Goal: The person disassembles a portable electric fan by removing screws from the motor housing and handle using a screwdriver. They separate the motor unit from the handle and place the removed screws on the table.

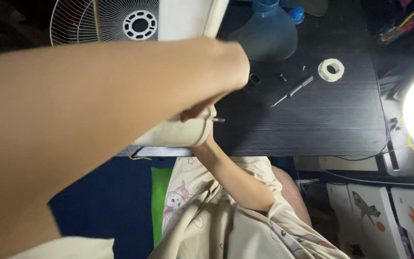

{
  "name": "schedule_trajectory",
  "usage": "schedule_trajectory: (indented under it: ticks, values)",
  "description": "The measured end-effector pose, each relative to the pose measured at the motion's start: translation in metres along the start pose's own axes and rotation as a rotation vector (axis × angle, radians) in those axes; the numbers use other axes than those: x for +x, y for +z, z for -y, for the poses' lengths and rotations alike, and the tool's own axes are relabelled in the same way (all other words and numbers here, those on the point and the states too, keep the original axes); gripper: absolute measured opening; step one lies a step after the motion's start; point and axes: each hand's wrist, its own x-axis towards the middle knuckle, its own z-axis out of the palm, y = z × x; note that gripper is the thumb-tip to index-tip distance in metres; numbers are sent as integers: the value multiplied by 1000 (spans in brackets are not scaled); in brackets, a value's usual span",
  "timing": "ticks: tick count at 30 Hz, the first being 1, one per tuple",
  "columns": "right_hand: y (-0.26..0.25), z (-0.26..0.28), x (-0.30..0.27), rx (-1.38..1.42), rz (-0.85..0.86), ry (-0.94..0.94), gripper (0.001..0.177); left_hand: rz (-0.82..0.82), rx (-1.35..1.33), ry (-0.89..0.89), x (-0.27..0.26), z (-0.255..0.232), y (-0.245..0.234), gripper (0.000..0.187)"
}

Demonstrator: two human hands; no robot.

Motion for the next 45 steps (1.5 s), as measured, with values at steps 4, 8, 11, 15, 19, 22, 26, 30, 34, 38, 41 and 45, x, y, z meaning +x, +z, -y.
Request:
schedule_trajectory:
  ticks: [4,8,11,15,19,22,26,30,34,38,41,45]
  values:
    - [20,4,-18,-52,-267,-152,52,3,-45,-4,5,21,-18,54]
    - [7,15,-55,43,-356,-124,55,-10,-85,21,3,15,-16,54]
    - [4,21,-42,57,-333,-82,53,-7,-100,31,-2,16,-18,55]
    - [3,21,-28,66,-341,-84,50,14,-130,38,-7,19,-13,55]
    - [-2,30,-46,60,-453,-123,47,46,-187,82,-15,11,-2,56]
    - [-3,51,-48,35,-519,-178,45,45,-236,85,-26,21,-3,57]
    - [-11,79,-42,-63,-520,-190,41,62,-372,108,-49,47,4,58]
    - [-22,110,-49,47,-333,-65,36,-8,-601,103,-82,78,28,59]
    - [-20,163,-70,-149,-231,-3,37,-355,-676,64,-106,73,70,65]
    - [1,234,-72,-314,-689,-259,7,-519,-956,-8,-107,44,112,84]
    - [8,291,-69,-281,-586,-269,26,-571,-1053,-31,-102,14,143,99]
    - [12,323,-41,-646,-643,-256,18,-975,-1176,20,-95,-29,170,99]
